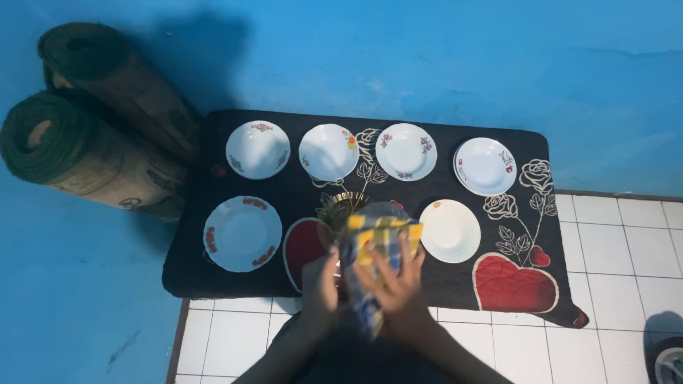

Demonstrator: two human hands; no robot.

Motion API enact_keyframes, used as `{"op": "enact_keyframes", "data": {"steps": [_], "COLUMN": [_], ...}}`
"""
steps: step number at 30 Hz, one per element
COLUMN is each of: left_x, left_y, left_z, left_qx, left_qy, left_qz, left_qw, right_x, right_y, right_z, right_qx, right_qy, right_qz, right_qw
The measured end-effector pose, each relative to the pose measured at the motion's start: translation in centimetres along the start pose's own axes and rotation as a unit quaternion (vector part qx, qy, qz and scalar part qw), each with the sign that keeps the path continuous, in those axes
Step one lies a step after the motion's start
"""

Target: Wiping and drying various plates using a cloth on a table.

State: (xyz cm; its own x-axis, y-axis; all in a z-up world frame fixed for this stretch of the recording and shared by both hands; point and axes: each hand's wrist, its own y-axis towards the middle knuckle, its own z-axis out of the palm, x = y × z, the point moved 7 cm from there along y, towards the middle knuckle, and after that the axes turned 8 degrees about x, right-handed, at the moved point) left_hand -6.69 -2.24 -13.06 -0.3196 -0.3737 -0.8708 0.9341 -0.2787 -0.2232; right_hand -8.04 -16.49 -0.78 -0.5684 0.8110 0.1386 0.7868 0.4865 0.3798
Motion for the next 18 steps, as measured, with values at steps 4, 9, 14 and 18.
{"op": "enact_keyframes", "data": {"steps": [4, 9, 14, 18], "left_x": [-9.6, -9.3, -7.4, -6.6], "left_y": [-1.3, -0.6, -0.8, -0.9], "left_z": [2.3, 0.7, 0.6, 0.9], "left_qx": [0.005, -0.103, -0.107, -0.075], "left_qy": [0.235, -0.102, -0.085, 0.054], "left_qz": [0.212, 0.038, -0.093, -0.138], "left_qw": [0.949, 0.989, 0.986, 0.986], "right_x": [2.0, -9.3, -6.2, -4.4], "right_y": [-2.2, -9.8, 0.2, 5.3], "right_z": [-0.3, 15.5, 0.8, -4.2], "right_qx": [0.003, 0.034, -0.027, -0.01], "right_qy": [-0.007, -0.02, 0.247, 0.382], "right_qz": [-0.074, 0.108, 0.161, 0.162], "right_qw": [0.997, 0.993, 0.955, 0.91]}}
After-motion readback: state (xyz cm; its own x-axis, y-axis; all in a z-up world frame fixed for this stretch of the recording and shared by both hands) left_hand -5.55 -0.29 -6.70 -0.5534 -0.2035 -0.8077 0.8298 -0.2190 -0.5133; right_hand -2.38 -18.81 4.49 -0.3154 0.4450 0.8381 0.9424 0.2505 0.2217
